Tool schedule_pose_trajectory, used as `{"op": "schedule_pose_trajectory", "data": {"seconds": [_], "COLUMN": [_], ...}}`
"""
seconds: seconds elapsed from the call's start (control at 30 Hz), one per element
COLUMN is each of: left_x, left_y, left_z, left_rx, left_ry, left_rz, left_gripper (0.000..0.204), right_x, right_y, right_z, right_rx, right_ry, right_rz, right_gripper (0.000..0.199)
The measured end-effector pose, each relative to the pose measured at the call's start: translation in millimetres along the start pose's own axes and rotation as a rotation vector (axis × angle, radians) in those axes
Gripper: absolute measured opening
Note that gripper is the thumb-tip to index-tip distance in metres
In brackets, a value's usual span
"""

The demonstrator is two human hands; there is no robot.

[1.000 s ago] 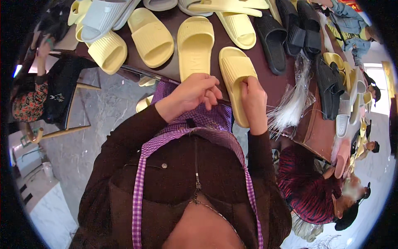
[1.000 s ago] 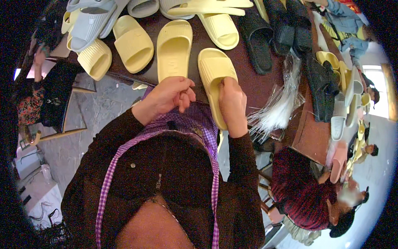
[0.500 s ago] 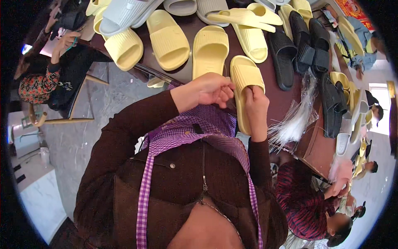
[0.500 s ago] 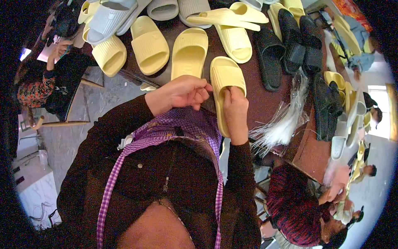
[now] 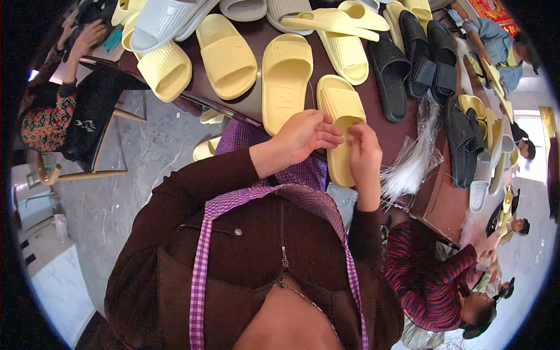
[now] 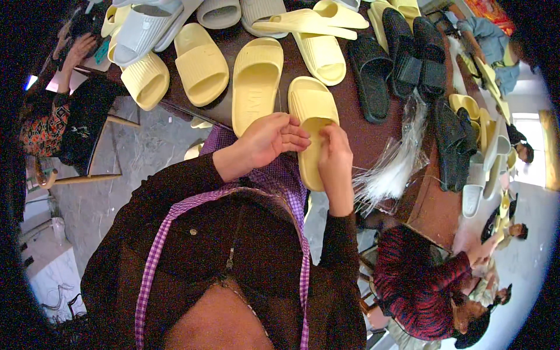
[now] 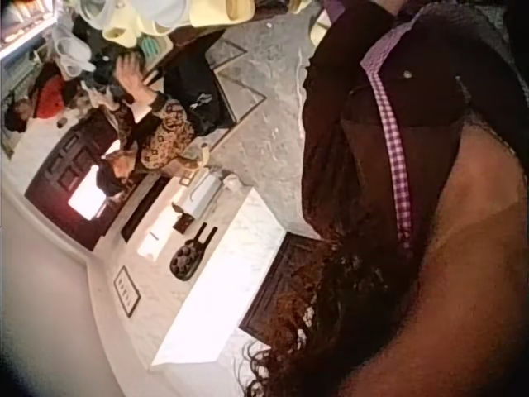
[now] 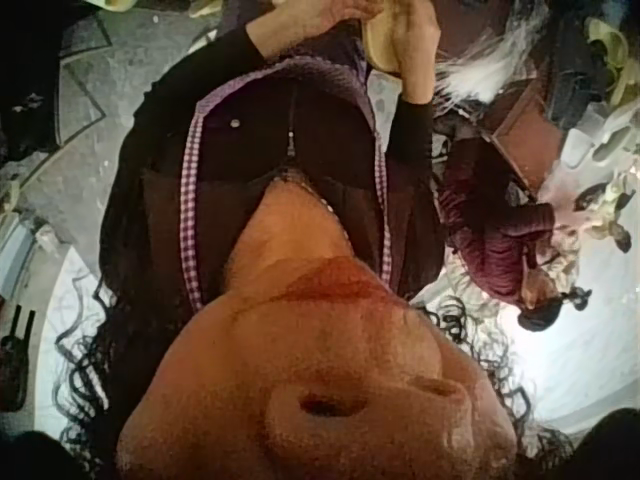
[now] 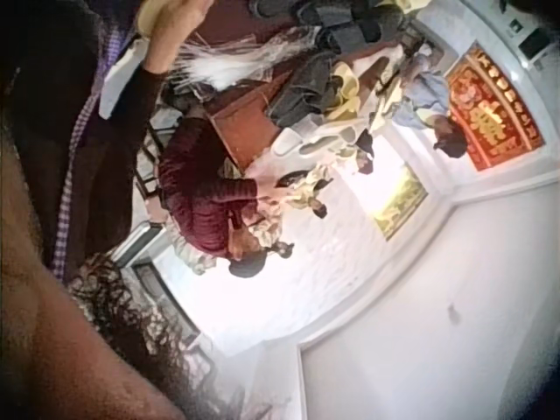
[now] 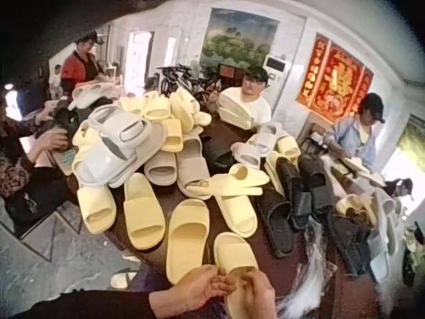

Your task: The person pairs slippers together by threading and securing plastic fasteners through them by hand.

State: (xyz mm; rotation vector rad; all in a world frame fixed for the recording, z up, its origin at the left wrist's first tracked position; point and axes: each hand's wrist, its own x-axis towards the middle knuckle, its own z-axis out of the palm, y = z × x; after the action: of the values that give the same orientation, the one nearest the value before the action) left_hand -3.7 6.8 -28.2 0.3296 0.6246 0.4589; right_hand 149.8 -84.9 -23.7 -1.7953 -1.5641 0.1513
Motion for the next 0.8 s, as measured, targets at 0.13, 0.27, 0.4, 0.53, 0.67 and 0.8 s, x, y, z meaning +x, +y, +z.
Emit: {"op": "schedule_pose_trajectory", "data": {"seconds": [0.13, 0.27, 0.4, 0.53, 0.67, 0.8], "left_x": [-2, -6, -11, -10, -8, 2], "left_y": [-3, -3, 0, 3, 10, 29], "left_z": [-4, -8, -8, -8, -8, -13], "left_rx": [0.004, 0.035, 0.123, 0.177, 0.319, 0.484], "left_ry": [-0.033, -0.076, -0.165, -0.162, -0.108, -0.076], "left_rz": [-0.013, -0.058, -0.074, -0.031, 0.161, 0.342], "left_gripper": [0.019, 0.021, 0.026, 0.030, 0.025, 0.034], "right_x": [12, 17, 15, 17, 18, 18], "right_y": [-9, -13, -6, -8, -10, -12], "right_z": [11, 18, 26, 25, 32, 36], "right_rx": [-0.106, -0.147, -0.087, -0.189, -0.165, -0.152], "right_ry": [-0.005, 0.015, 0.128, 0.141, 0.154, 0.169], "right_rz": [-0.056, -0.055, 0.004, -0.042, 0.017, 0.056], "right_gripper": [0.014, 0.014, 0.011, 0.009, 0.009, 0.009]}}
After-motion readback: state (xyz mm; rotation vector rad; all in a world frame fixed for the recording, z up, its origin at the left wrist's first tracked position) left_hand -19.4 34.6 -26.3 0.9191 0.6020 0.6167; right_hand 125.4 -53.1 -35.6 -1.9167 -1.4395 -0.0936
